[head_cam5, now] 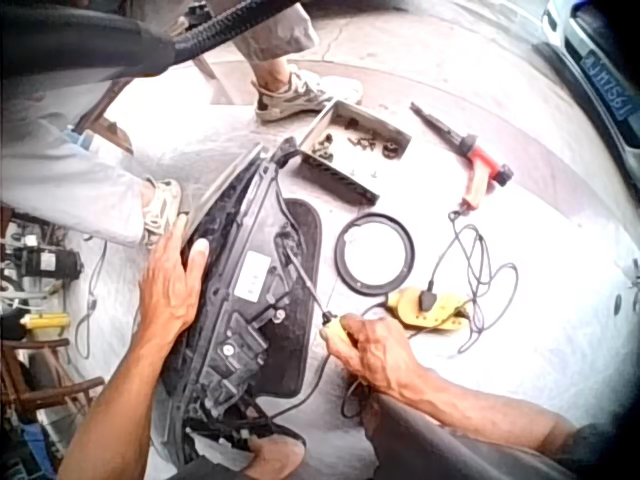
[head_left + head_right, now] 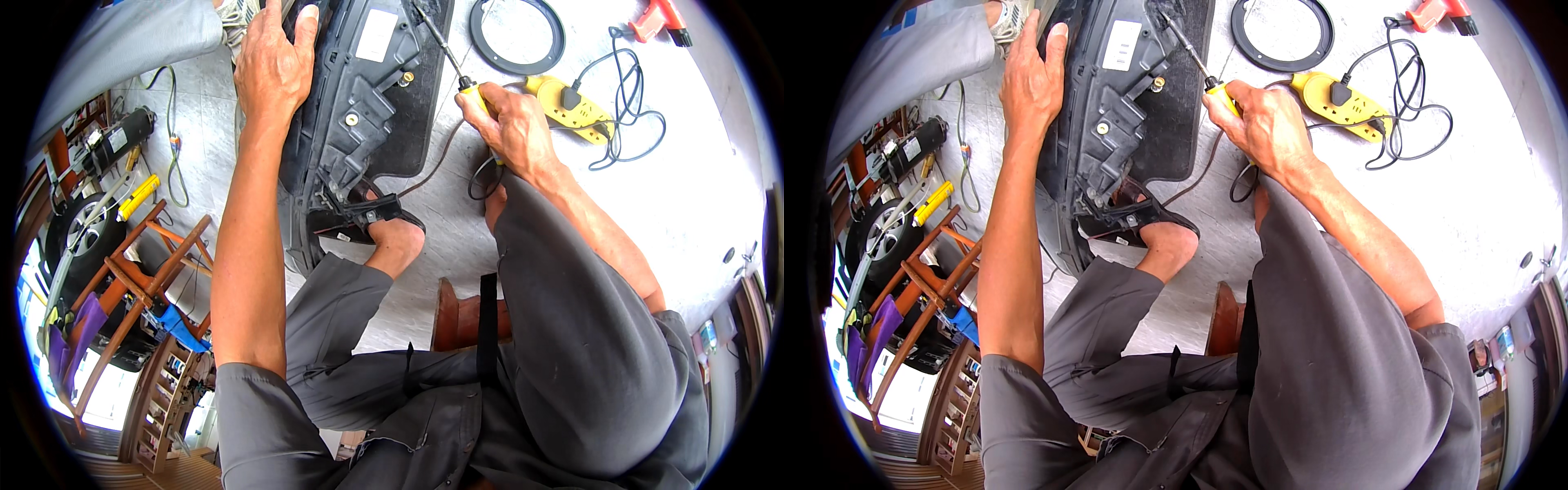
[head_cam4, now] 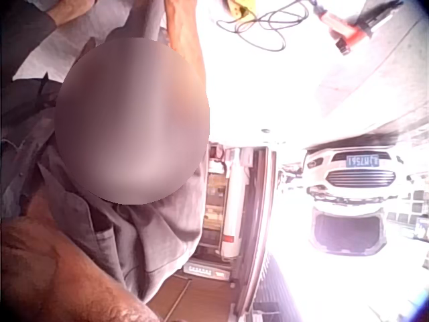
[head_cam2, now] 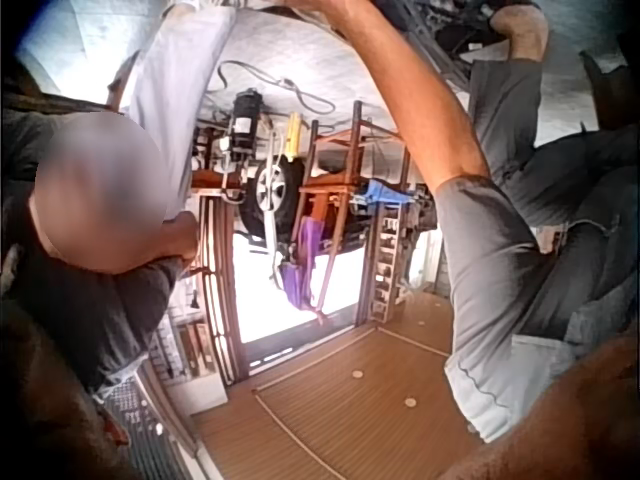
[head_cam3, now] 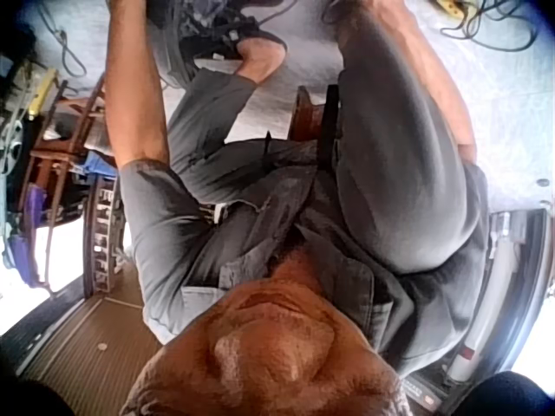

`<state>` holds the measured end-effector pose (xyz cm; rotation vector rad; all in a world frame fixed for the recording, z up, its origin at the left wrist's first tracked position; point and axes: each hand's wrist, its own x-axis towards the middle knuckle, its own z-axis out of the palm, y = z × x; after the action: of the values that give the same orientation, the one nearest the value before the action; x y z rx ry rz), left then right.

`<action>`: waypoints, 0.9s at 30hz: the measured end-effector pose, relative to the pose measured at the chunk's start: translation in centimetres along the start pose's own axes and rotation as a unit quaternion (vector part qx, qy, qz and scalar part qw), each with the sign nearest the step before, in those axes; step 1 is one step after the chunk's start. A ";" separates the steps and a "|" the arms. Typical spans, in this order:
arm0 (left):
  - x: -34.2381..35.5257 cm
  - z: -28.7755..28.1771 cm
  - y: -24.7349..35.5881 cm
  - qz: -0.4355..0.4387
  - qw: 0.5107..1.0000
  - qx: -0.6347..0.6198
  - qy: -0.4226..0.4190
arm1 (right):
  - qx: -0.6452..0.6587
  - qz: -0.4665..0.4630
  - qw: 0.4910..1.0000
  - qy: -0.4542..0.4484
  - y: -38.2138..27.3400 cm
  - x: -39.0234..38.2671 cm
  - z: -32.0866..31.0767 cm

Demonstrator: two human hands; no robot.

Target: The person uses a soldering iron to heat and remove a small plastic component from the back of a car headlight assembly. They then use their hands to pull the component out and inspect the interior of the headlight housing.

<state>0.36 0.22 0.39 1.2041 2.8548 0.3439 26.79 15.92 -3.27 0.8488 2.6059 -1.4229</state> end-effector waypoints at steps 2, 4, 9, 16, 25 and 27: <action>0.0 -0.1 -0.1 -0.001 1.000 0.001 0.000 | 0.006 0.014 1.000 -0.015 -0.2 -0.1 -0.2; 0.1 0.0 0.0 -0.002 1.000 0.001 0.000 | 0.010 -0.010 1.000 0.009 0.0 -0.4 -0.1; 0.1 0.0 0.2 -0.001 1.000 -0.006 -0.002 | 0.016 -0.015 1.000 0.018 0.2 -0.5 0.1; 0.1 -0.1 0.2 -0.005 1.000 -0.008 -0.002 | 0.011 -0.015 1.000 0.018 -0.3 0.0 0.0; 0.1 -0.1 0.3 -0.008 1.000 -0.005 -0.004 | -0.005 -0.031 0.999 0.036 -0.3 0.1 0.2; 0.2 0.0 0.3 -0.002 1.000 -0.003 0.000 | -0.009 -0.042 0.998 0.045 -0.3 0.4 0.2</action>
<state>0.41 0.51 0.50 1.1957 2.8538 0.3526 26.25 15.76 -3.26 0.8286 2.7477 -1.4117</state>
